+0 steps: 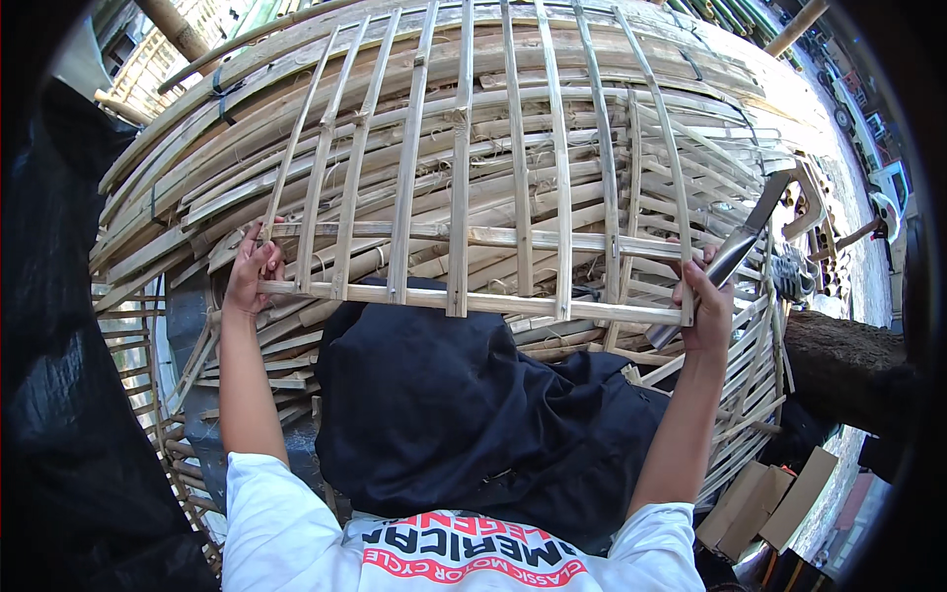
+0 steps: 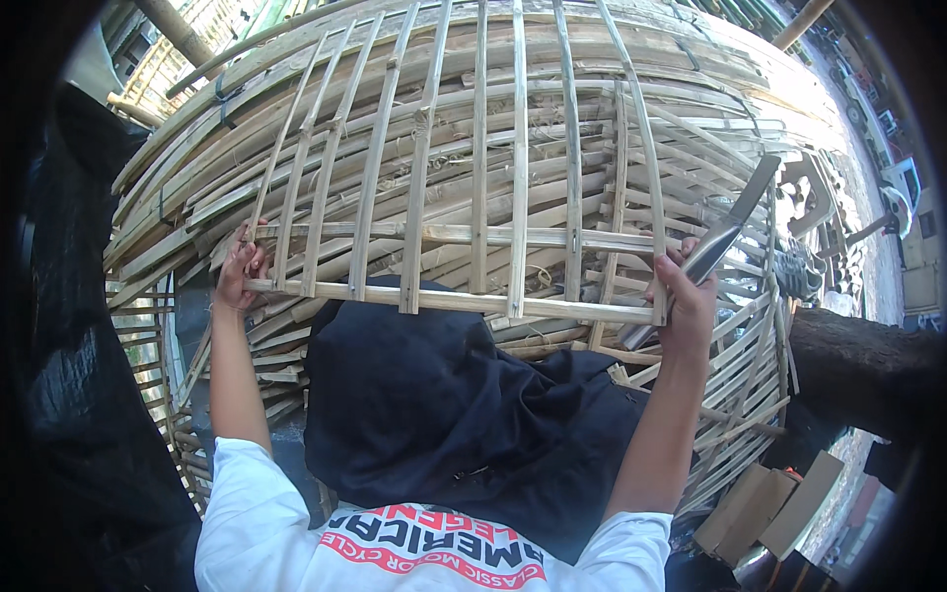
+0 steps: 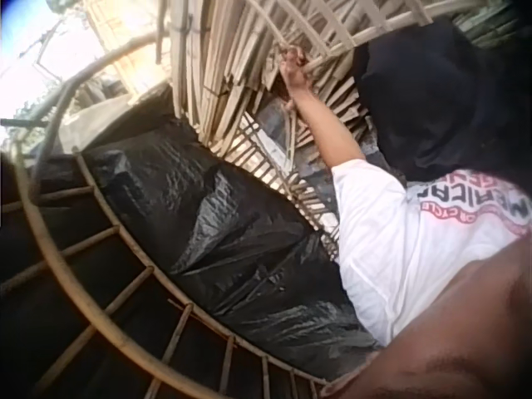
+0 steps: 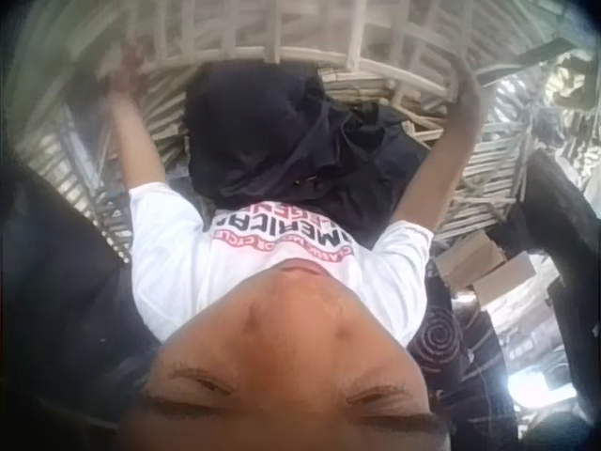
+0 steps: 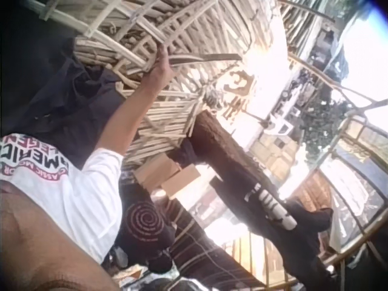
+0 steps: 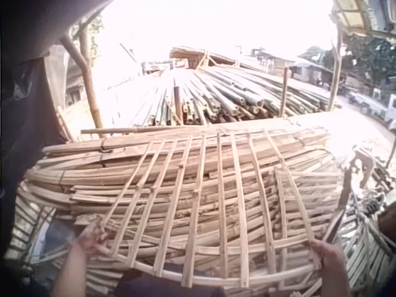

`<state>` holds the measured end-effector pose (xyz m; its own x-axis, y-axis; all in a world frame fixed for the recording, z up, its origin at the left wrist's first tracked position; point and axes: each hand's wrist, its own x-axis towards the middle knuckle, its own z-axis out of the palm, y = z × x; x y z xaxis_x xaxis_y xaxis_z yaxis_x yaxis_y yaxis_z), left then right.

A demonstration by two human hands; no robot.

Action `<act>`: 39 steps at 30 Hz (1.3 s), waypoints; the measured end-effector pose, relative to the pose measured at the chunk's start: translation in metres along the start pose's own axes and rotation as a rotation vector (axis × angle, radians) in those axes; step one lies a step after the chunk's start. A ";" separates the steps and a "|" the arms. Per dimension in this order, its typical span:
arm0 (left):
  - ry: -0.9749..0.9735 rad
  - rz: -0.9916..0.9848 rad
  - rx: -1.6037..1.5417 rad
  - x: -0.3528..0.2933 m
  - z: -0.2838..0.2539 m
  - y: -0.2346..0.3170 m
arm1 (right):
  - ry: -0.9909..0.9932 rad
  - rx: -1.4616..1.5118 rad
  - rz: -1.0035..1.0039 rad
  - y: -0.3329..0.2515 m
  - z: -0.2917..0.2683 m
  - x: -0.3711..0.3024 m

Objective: The person weaves thin bamboo strips into a large circular structure using a metal tool to push the strips through the gaps and adjust their position.

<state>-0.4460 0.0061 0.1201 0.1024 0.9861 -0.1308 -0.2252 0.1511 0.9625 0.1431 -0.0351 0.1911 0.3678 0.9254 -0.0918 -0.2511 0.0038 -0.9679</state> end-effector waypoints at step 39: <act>-0.430 0.654 1.480 -0.039 0.355 -0.134 | 0.158 -0.331 0.017 0.185 -0.095 -0.008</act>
<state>-0.0759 -0.0773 0.0804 0.6633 0.7251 0.1849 0.6860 -0.6879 0.2368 0.1787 -0.0776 -0.0090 0.5062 0.8542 -0.1186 0.0355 -0.1580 -0.9868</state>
